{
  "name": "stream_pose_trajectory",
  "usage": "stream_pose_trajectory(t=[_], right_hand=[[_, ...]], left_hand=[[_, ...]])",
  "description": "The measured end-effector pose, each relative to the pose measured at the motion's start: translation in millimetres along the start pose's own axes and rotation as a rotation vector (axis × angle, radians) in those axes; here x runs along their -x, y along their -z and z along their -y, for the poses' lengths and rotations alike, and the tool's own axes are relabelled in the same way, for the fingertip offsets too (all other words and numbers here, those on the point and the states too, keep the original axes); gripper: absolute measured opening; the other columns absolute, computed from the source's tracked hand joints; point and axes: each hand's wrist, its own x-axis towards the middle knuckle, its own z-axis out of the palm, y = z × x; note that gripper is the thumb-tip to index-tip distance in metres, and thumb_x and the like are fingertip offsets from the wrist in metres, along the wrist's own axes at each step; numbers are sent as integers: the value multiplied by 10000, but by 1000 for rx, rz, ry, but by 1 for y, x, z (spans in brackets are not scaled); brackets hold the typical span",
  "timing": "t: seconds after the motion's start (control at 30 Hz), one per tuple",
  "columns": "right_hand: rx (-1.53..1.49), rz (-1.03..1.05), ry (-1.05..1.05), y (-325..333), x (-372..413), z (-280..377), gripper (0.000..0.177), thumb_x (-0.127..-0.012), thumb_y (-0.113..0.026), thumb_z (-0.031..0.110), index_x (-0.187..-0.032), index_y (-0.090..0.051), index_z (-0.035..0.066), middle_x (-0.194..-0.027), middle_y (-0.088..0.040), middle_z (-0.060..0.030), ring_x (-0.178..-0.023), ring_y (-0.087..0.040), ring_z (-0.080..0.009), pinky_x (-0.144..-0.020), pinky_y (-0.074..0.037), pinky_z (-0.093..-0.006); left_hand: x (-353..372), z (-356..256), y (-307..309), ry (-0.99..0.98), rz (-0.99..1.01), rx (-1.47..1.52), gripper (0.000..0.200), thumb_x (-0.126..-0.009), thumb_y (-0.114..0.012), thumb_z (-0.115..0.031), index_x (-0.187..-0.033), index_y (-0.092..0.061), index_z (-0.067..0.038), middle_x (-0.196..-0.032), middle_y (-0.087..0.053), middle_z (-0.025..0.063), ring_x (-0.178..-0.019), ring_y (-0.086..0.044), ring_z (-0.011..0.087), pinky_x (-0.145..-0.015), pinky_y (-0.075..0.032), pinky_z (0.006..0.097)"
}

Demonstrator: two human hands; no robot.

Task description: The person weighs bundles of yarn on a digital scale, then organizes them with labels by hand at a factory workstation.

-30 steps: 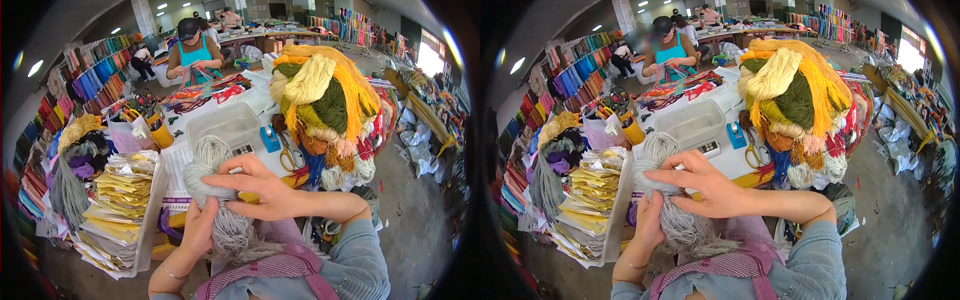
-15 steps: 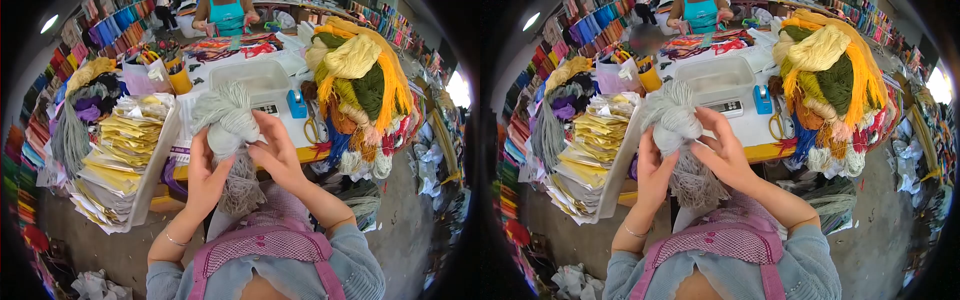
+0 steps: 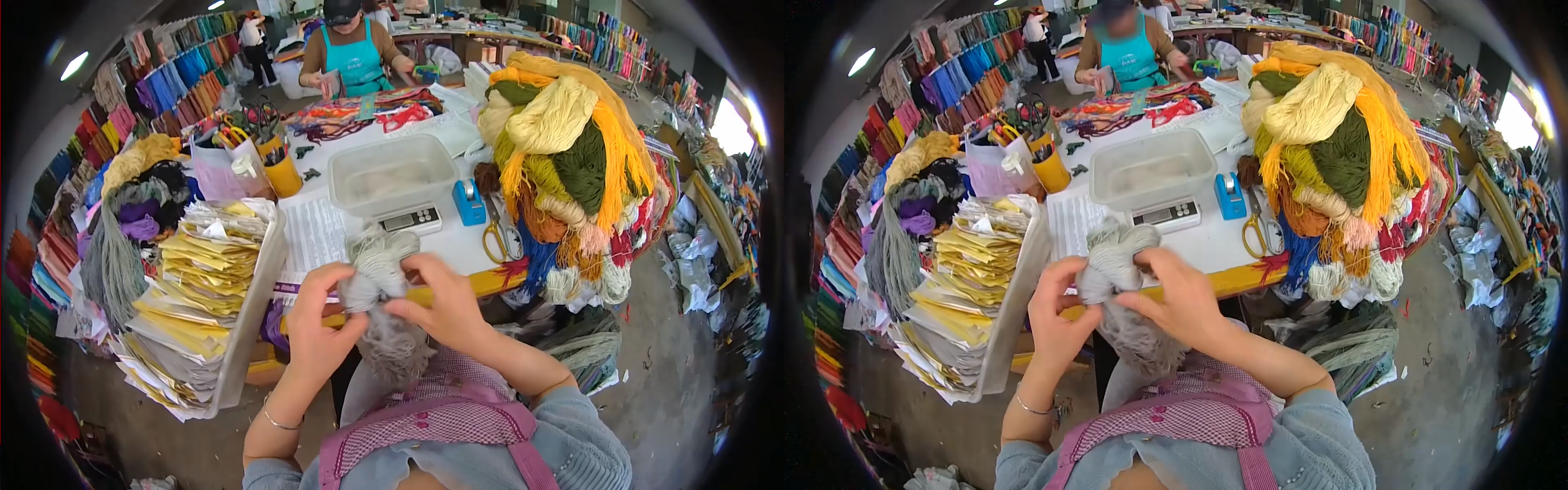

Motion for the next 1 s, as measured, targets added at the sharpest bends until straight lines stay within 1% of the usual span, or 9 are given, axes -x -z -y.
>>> stream_pose_trajectory(t=[0.07, 0.23, 0.3, 0.5, 0.6, 0.7, 0.77, 0.93, 1.0], right_hand=[[190, -200, 412, 2, -3, -3, 656, -597, -872, 261, -1102, -534, 14, -1031, -602, -141, -921, -598, -310, -789, -492, -369], [123, -118, 389, 1, -2, -5, 567, -608, -871, 196, -1047, -563, 9, -987, -612, -131, -913, -604, -288, -781, -485, -339], [-98, 158, 127, 7, -3, -5, 443, -655, -851, 127, -983, -582, -2, -929, -636, -83, -876, -611, -203, -760, -479, -297], [-706, 223, -254, 16, -5, -6, 238, -779, -750, 77, -963, -614, 14, -913, -625, 9, -873, -552, -70, -778, -460, -252], [-920, 277, -233, 19, 0, -16, 216, -845, -693, 105, -1024, -612, 15, -911, -625, 5, -877, -566, -87, -805, -449, -242], [-1120, 384, -218, 10, 5, -7, 271, -879, -669, 154, -1092, -588, 7, -931, -628, -10, -876, -565, -91, -811, -435, -228], [-1397, 612, -287, 2, 9, 1, 349, -866, -695, 204, -1128, -567, 11, -937, -610, -4, -858, -549, -83, -794, -426, -219], [-1050, 853, -320, -5, 9, 10, 392, -776, -775, 103, -1089, -550, 27, -896, -619, -11, -786, -563, -76, -732, -450, -234], [-896, 865, -276, 11, -2, 18, 312, -805, -730, 46, -1066, -561, 23, -906, -655, -42, -802, -618, -95, -737, -492, -244]], left_hand=[[2, 4, 5, -54, 52, -3, 483, -651, -691, 39, -1106, -562, -54, -1145, -579, 125, -997, -612, 279, -733, -550, 298], [-1, -8, 14, -342, 201, -225, 488, -586, -754, -2, -1029, -562, -75, -1076, -589, 112, -913, -621, 289, -649, -521, 326], [2, -8, 18, -414, 209, -368, 490, -560, -765, -26, -1006, -569, -84, -1069, -590, 96, -899, -626, 275, -639, -516, 323], [-5, -16, 29, -673, 137, -522, 380, -501, -785, -112, -814, -570, -108, -1010, -615, 39, -855, -619, 240, -648, -501, 320], [-3, -14, 45, -536, 233, -168, 361, -519, -798, -109, -758, -528, -83, -966, -628, 43, -867, -577, 286, -771, -466, 386], [10, 15, 38, -112, 185, 435, 314, -638, -748, -28, -807, -485, -61, -869, -596, 62, -787, -532, 163, -716, -431, 284], [17, 24, 24, 200, 76, 403, 290, -709, -711, -32, -862, -467, -65, -849, -574, 33, -800, -507, 101, -706, -425, 250], [17, 48, 4, 327, 377, 430, 387, -875, -573, -106, -1250, -507, -37, -1010, -635, 99, -920, -604, 148, -793, -505, 237], [28, 58, 12, 731, 422, 1451, 396, -928, -476, -168, -1289, -482, -5, -1147, -623, 148, -1014, -620, 217, -881, -511, 300]])
